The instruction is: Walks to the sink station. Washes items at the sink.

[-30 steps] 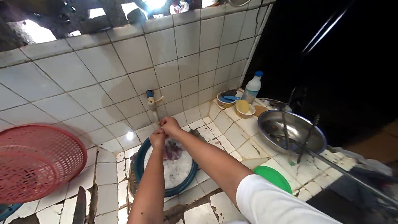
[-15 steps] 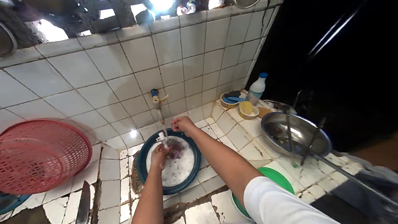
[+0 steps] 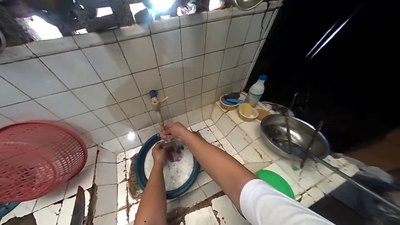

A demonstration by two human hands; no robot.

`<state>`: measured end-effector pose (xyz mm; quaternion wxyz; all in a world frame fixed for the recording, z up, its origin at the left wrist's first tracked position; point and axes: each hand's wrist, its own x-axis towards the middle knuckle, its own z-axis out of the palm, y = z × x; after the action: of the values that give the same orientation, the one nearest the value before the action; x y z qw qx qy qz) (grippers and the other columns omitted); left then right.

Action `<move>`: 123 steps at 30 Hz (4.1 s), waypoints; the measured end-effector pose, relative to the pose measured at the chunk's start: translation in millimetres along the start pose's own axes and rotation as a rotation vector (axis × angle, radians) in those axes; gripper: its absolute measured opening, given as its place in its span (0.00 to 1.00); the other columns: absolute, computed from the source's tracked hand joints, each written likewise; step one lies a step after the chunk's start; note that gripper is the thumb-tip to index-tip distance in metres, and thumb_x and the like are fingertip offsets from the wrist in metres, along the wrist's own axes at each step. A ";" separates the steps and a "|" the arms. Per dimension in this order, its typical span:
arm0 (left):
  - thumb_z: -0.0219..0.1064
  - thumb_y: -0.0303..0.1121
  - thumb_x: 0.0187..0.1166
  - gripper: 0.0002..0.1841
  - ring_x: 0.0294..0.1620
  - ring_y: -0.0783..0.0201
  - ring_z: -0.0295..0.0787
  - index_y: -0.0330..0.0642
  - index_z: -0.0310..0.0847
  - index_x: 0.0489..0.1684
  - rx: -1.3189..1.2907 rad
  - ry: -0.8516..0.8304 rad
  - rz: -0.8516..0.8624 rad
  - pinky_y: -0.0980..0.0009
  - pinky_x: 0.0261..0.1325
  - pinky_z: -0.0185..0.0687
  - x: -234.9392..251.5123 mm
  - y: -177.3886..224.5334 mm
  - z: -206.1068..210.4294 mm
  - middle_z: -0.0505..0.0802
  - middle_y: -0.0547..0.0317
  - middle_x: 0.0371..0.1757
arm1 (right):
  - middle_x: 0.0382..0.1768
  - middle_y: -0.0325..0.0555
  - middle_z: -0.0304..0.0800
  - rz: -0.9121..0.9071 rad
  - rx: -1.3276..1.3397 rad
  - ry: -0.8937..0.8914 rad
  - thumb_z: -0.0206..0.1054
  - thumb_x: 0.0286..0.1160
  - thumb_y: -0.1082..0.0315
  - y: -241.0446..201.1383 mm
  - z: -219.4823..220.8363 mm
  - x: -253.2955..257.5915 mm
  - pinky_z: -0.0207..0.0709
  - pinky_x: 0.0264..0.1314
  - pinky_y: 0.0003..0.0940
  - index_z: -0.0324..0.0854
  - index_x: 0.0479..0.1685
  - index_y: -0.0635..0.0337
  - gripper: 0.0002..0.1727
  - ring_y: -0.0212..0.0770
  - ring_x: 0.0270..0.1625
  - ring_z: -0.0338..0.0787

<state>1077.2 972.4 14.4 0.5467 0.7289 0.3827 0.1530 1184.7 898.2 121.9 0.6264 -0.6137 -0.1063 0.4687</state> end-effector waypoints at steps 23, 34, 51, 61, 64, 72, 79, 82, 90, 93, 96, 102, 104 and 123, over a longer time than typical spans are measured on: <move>0.70 0.18 0.75 0.19 0.48 0.61 0.88 0.25 0.78 0.64 -0.327 -0.012 0.003 0.64 0.56 0.86 14.1 -7.6 23.4 0.90 0.42 0.54 | 0.46 0.50 0.90 -0.059 -0.515 0.121 0.63 0.81 0.80 -23.3 -1.8 -1.0 0.81 0.48 0.25 0.85 0.59 0.68 0.13 0.31 0.39 0.86; 0.69 0.16 0.74 0.20 0.39 0.60 0.90 0.26 0.76 0.66 -0.374 -0.014 -0.089 0.62 0.44 0.88 4.8 -25.4 2.1 0.91 0.43 0.48 | 0.39 0.44 0.82 0.010 0.307 0.016 0.54 0.87 0.81 14.7 18.1 17.0 0.76 0.31 0.18 0.73 0.65 0.71 0.13 0.26 0.28 0.79; 0.63 0.18 0.81 0.15 0.45 0.59 0.88 0.24 0.77 0.63 -0.395 0.176 -0.087 0.61 0.52 0.86 0.4 -28.2 -15.2 0.90 0.40 0.51 | 0.43 0.48 0.83 -0.073 0.475 0.052 0.57 0.84 0.84 20.2 32.7 27.4 0.81 0.43 0.22 0.73 0.64 0.72 0.14 0.30 0.36 0.83; 0.67 0.19 0.79 0.13 0.41 0.61 0.88 0.26 0.79 0.58 -0.486 0.050 -0.033 0.63 0.49 0.87 5.1 -21.8 21.2 0.90 0.45 0.45 | 0.21 0.37 0.65 0.066 -0.028 0.216 0.59 0.82 0.73 5.1 9.3 7.3 0.53 0.17 0.25 0.74 0.40 0.60 0.03 0.30 0.16 0.59; 0.66 0.21 0.81 0.12 0.44 0.60 0.88 0.27 0.80 0.59 -0.462 0.028 -0.052 0.62 0.52 0.86 6.4 -21.5 27.2 0.90 0.44 0.48 | 0.35 0.44 0.74 -0.029 -0.059 0.222 0.58 0.77 0.84 1.3 4.2 6.3 0.68 0.27 0.24 0.75 0.60 0.68 0.15 0.31 0.25 0.71; 0.64 0.17 0.80 0.12 0.41 0.62 0.88 0.26 0.78 0.59 -0.521 -0.027 -0.103 0.64 0.47 0.87 4.1 -11.8 31.0 0.90 0.45 0.46 | 0.27 0.37 0.75 0.031 -0.155 0.208 0.54 0.94 0.64 1.0 3.9 12.3 0.63 0.20 0.23 0.81 0.58 0.64 0.14 0.29 0.18 0.68; 0.64 0.18 0.80 0.15 0.44 0.59 0.88 0.27 0.78 0.64 -0.430 -0.014 -0.113 0.60 0.51 0.86 6.4 -13.8 21.4 0.90 0.43 0.50 | 0.66 0.65 0.85 -0.057 -0.661 0.221 0.62 0.85 0.68 -4.9 11.3 -0.3 0.73 0.73 0.54 0.84 0.61 0.72 0.17 0.55 0.69 0.83; 0.67 0.19 0.78 0.14 0.44 0.60 0.87 0.27 0.79 0.61 -0.385 -0.010 -0.081 0.61 0.51 0.86 8.2 -13.7 19.3 0.91 0.45 0.49 | 0.66 0.66 0.83 -0.105 -0.768 0.151 0.58 0.87 0.72 -10.7 4.7 2.4 0.72 0.73 0.52 0.81 0.63 0.72 0.15 0.55 0.69 0.83; 0.68 0.31 0.84 0.16 0.42 0.58 0.87 0.30 0.83 0.64 -0.084 -0.066 -0.053 0.61 0.53 0.84 21.9 21.8 10.6 0.91 0.41 0.53 | 0.44 0.52 0.90 -0.139 -0.260 0.287 0.63 0.78 0.83 -24.1 -6.4 8.5 0.81 0.49 0.28 0.86 0.53 0.71 0.10 0.33 0.39 0.86; 0.64 0.37 0.87 0.17 0.47 0.53 0.90 0.31 0.86 0.61 0.084 -0.094 -0.025 0.55 0.58 0.84 33.2 40.3 8.2 0.93 0.40 0.52 | 0.48 0.54 0.91 -0.205 -0.193 0.351 0.64 0.79 0.81 -30.9 -22.2 6.1 0.84 0.51 0.31 0.86 0.53 0.70 0.10 0.36 0.41 0.89; 0.61 0.42 0.89 0.21 0.50 0.50 0.90 0.28 0.85 0.57 0.175 -0.043 -0.050 0.51 0.61 0.81 42.6 62.5 13.8 0.92 0.39 0.51 | 0.48 0.52 0.91 -0.257 -0.147 0.388 0.65 0.76 0.82 -40.8 -35.2 -2.7 0.85 0.49 0.31 0.86 0.51 0.70 0.09 0.35 0.38 0.89; 0.60 0.33 0.89 0.20 0.65 0.41 0.85 0.20 0.77 0.65 0.014 0.091 0.001 0.50 0.73 0.76 58.0 82.4 28.0 0.86 0.27 0.63 | 0.43 0.53 0.90 -0.321 -0.142 0.447 0.63 0.81 0.80 -50.1 -58.3 -21.3 0.85 0.45 0.29 0.85 0.53 0.71 0.09 0.35 0.36 0.88; 0.61 0.33 0.89 0.21 0.62 0.43 0.86 0.20 0.75 0.67 -0.050 0.101 -0.032 0.52 0.70 0.78 62.0 84.4 31.5 0.86 0.28 0.62 | 0.42 0.53 0.90 -0.305 -0.190 0.468 0.65 0.81 0.78 -46.3 -64.9 -19.7 0.85 0.45 0.29 0.86 0.53 0.71 0.08 0.35 0.35 0.89; 0.53 0.37 0.91 0.20 0.71 0.41 0.86 0.32 0.77 0.70 0.639 0.086 -0.154 0.43 0.69 0.80 -3.9 103.9 -17.3 0.88 0.36 0.68 | 0.55 0.56 0.88 -0.230 0.001 0.326 0.59 0.86 0.77 27.5 48.6 30.5 0.81 0.57 0.40 0.80 0.64 0.70 0.14 0.44 0.50 0.87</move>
<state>1104.2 970.0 116.2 0.2835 0.8255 0.4879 0.0141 1154.0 947.3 95.4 0.6849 -0.6650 -0.0726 0.2888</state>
